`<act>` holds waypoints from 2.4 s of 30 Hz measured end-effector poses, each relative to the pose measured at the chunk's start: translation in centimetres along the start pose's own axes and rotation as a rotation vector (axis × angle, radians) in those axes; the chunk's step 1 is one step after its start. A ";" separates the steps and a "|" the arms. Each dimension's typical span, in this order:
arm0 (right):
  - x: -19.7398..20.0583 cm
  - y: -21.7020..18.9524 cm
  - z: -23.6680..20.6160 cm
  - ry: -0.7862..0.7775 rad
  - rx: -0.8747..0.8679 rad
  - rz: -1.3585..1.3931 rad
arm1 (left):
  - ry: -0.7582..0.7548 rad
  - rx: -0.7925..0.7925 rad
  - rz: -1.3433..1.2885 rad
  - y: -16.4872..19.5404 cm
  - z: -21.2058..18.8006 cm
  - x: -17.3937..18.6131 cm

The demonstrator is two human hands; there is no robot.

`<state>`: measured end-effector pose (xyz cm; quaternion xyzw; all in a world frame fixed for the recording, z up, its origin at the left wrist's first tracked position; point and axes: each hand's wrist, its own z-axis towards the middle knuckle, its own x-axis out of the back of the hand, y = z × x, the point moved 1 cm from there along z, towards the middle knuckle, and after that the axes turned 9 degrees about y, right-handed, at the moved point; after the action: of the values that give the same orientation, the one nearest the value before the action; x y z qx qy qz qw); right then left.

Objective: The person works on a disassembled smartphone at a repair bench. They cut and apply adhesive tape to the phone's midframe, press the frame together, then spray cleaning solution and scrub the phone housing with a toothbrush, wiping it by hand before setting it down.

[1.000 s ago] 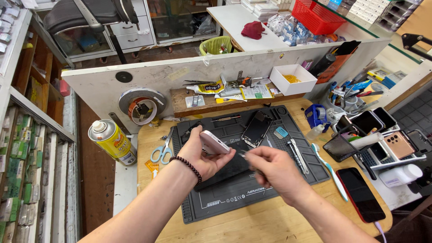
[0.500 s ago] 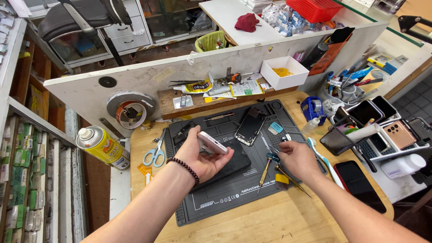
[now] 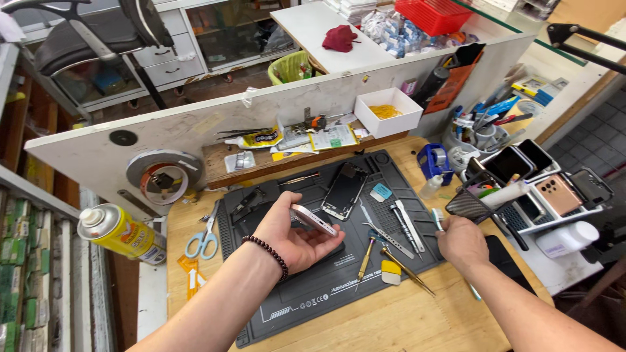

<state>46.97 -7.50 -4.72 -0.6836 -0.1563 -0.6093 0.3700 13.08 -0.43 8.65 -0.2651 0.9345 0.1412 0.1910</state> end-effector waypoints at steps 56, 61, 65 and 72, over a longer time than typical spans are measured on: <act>-0.2 -54.5 -24.2 -0.195 1.235 0.087 | -0.207 -0.235 -0.546 15.4 -7.0 26.0; -0.4 -53.6 -22.6 -0.279 1.270 0.329 | -0.168 -0.235 -0.553 15.7 -7.1 25.5; -0.4 -52.7 -21.1 -0.338 1.242 0.430 | -0.122 -0.244 -0.566 15.8 -7.7 25.3; -1.2 -53.1 -22.0 -0.213 1.575 0.414 | -0.130 -0.253 -0.566 15.9 -8.2 25.3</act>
<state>-4.36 13.46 10.59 -0.2928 -0.4431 -0.1723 0.8296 -17.91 -1.56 7.58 -0.5266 0.7845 0.2143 0.2477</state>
